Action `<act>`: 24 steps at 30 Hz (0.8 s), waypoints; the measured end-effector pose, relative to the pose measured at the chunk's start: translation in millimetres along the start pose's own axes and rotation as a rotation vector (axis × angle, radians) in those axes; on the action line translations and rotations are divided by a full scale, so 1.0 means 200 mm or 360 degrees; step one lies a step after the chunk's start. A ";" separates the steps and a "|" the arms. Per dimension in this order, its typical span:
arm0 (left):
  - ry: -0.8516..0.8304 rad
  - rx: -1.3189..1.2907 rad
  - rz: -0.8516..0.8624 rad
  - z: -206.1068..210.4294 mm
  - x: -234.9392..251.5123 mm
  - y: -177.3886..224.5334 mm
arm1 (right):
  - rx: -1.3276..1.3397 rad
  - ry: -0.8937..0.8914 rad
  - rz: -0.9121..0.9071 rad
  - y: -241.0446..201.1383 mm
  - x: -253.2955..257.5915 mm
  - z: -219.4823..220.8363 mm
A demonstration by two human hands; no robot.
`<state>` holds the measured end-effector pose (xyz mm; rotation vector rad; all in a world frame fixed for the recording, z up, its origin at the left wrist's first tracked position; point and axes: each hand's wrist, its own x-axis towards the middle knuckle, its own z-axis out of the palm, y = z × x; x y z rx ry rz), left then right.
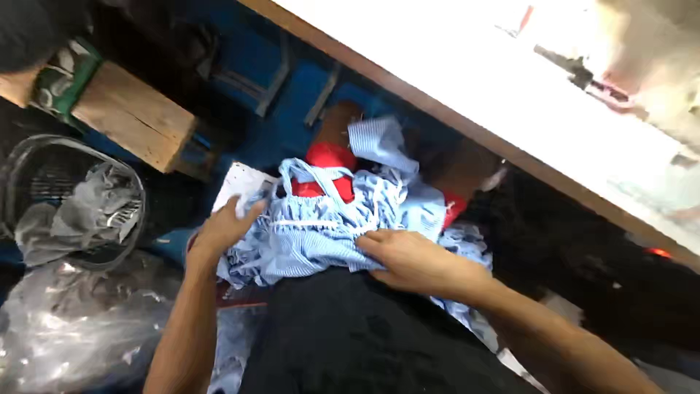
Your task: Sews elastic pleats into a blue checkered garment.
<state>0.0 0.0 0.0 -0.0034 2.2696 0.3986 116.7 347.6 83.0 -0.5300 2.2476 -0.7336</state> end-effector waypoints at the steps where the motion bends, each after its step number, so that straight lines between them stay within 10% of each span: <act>1: -0.0090 -0.0098 0.0029 0.09 0.10 0.04 | 0.0099 -0.0043 -0.0001 0.02 -0.05 -0.02; 7: -0.0428 -0.0294 0.0462 0.32 0.29 -0.07 | 0.0241 0.0173 0.0072 0.08 0.18 -0.24; 13: 0.1027 -0.0306 0.1624 -0.43 -0.03 0.41 | 0.0686 0.0636 -0.0558 -0.07 0.80 -0.43; 16: 0.1056 -0.0592 0.1853 -0.85 -0.01 0.59 | 0.0872 0.1046 -0.0985 -0.13 0.64 -0.67; 21: -0.0133 -0.0319 0.2080 -0.91 0.20 1.08 | 0.0751 0.1510 -0.0950 -0.07 0.03 -0.82; 24: 0.0384 -0.0215 0.2473 -1.04 0.12 1.31 | 0.0782 0.1671 -0.0572 -0.04 -0.26 -0.69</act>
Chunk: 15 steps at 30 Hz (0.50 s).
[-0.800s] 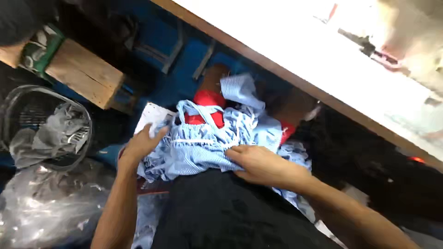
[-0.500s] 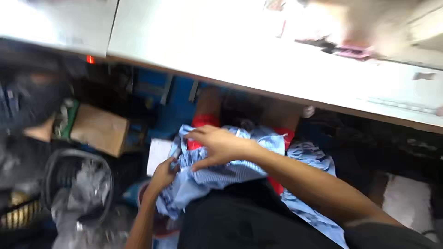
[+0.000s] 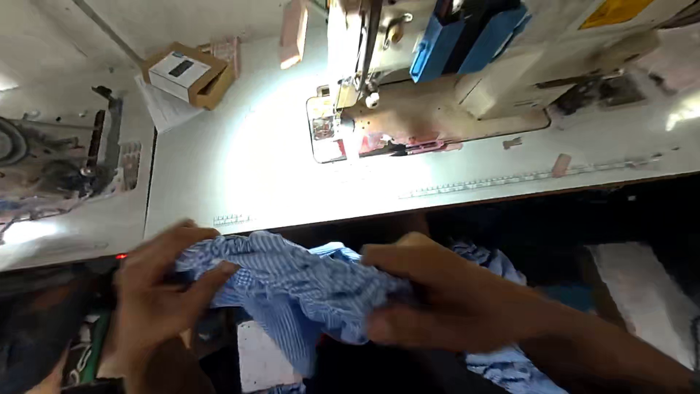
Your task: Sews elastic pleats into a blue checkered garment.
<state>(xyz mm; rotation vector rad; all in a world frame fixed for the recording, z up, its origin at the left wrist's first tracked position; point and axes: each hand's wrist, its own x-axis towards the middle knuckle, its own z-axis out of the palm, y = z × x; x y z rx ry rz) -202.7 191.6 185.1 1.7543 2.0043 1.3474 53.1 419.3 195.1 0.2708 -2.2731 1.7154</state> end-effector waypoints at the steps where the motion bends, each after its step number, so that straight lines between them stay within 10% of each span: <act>1: 0.0066 0.0163 0.0144 -0.04 0.09 0.02 | -0.0018 0.0098 0.0078 -0.01 -0.06 -0.01; 5: 0.0284 0.0845 0.0314 0.21 0.55 -0.15 | -0.0207 0.0525 0.0566 0.23 -0.05 -0.01; 9: 0.0244 0.1050 -0.0496 0.78 0.63 -0.49 | -0.0322 0.0707 0.1172 0.61 0.01 -0.05; 15: -0.0146 0.0781 -0.0242 0.85 0.50 -0.63 | -0.1005 0.0639 0.1137 0.51 -0.19 -0.12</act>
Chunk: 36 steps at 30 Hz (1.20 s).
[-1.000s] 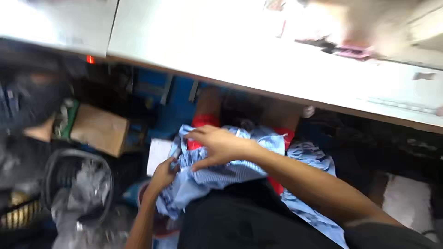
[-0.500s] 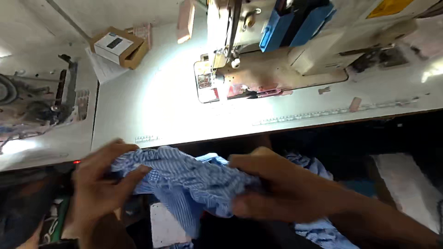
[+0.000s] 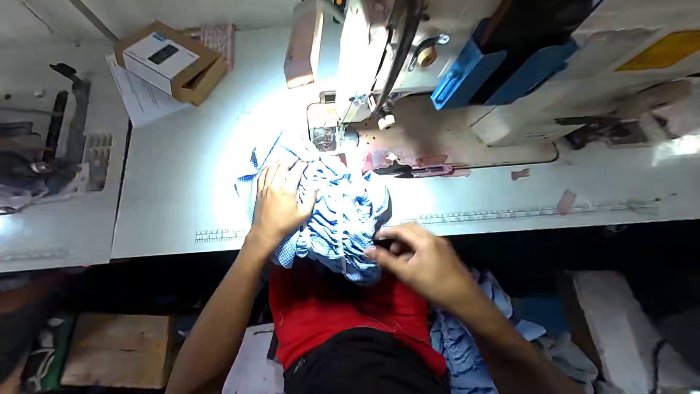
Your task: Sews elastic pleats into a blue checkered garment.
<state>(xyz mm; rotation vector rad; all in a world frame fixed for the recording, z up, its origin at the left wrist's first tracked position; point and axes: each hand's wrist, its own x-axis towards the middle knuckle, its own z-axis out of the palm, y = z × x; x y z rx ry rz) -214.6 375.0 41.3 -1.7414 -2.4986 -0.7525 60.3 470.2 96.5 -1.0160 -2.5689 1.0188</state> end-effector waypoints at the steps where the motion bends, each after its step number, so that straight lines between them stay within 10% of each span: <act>1: -0.0011 0.0009 -0.0017 0.00 0.01 0.00 | -0.0052 0.0134 0.0029 0.00 0.06 0.00; 7: -0.0209 0.0012 -0.0037 -0.03 0.21 0.08 | -0.0218 0.0237 -0.0456 0.02 0.45 0.19; 10: 0.0189 -0.0215 0.0201 0.04 0.14 0.02 | 0.0253 0.0062 -0.0625 0.01 0.35 0.10; 14: 0.0704 -0.0251 0.0177 -0.01 0.06 -0.08 | 0.0389 -0.0527 -0.0369 0.09 0.08 -0.31; 19: 0.0387 -0.0056 0.0247 0.04 0.12 0.04 | -0.0646 0.0118 0.0173 0.14 -0.12 -0.64; 26: 0.0142 -0.0013 0.0156 0.06 0.20 0.08 | -0.0282 0.0451 -0.0377 -0.03 0.27 0.30; 31: 0.0240 -0.0221 0.0512 0.04 0.13 0.04 | -0.0390 0.0493 -0.0262 0.02 0.51 0.27; 36: -0.0215 -0.0245 0.0731 0.00 0.11 0.03 | -0.0123 0.0599 -0.0313 0.00 0.59 0.25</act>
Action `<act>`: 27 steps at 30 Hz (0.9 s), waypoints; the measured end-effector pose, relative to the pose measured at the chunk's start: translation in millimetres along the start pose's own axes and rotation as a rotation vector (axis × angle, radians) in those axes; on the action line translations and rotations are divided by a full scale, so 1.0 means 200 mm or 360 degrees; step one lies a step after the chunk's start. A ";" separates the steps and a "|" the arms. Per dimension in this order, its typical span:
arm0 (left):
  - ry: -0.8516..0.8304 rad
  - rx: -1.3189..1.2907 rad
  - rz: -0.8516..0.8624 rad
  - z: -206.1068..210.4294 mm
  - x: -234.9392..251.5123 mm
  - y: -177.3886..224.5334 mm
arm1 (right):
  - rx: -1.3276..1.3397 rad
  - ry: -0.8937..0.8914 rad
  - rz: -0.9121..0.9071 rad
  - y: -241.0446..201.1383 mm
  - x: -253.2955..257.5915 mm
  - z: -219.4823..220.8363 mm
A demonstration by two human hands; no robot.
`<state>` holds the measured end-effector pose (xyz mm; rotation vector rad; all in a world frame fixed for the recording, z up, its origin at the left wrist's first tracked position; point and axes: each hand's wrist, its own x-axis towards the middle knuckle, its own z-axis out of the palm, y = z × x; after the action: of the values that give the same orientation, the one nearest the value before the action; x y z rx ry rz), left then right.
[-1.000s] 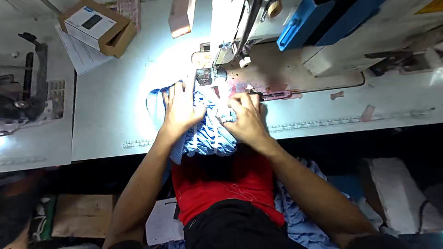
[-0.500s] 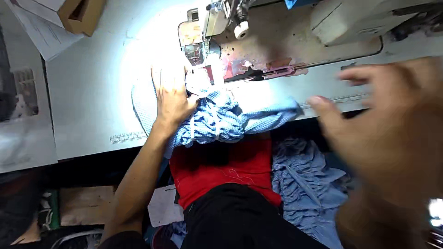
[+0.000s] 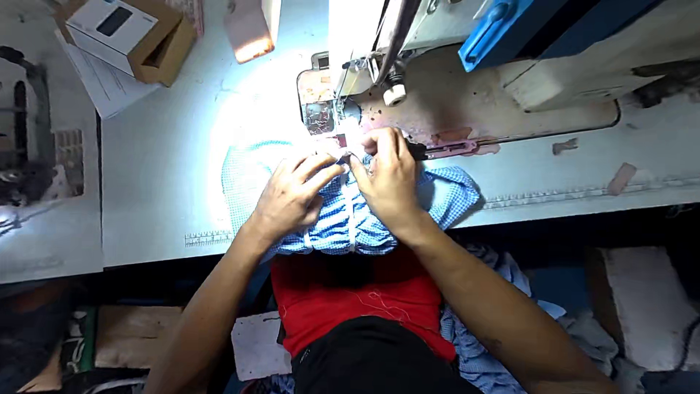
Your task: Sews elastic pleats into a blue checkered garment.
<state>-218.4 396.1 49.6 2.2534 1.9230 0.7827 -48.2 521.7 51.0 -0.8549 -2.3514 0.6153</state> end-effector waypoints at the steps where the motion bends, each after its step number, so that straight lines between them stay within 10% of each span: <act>1: -0.0075 0.0020 -0.0066 0.00 0.00 -0.01 | -0.0004 0.0031 -0.0009 -0.01 0.00 0.01; 12: 0.0174 -0.0174 -0.1016 0.07 0.31 -0.04 | -0.0176 -0.0091 -0.0051 -0.01 0.03 0.00; 27: 0.0232 -0.0121 -0.1106 0.07 0.34 -0.07 | -0.0236 -0.0201 -0.0285 0.02 0.09 0.01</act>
<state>-219.8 467.6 53.9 1.3422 2.4474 0.8890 -60.1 536.1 54.0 -0.6748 -2.5795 0.4367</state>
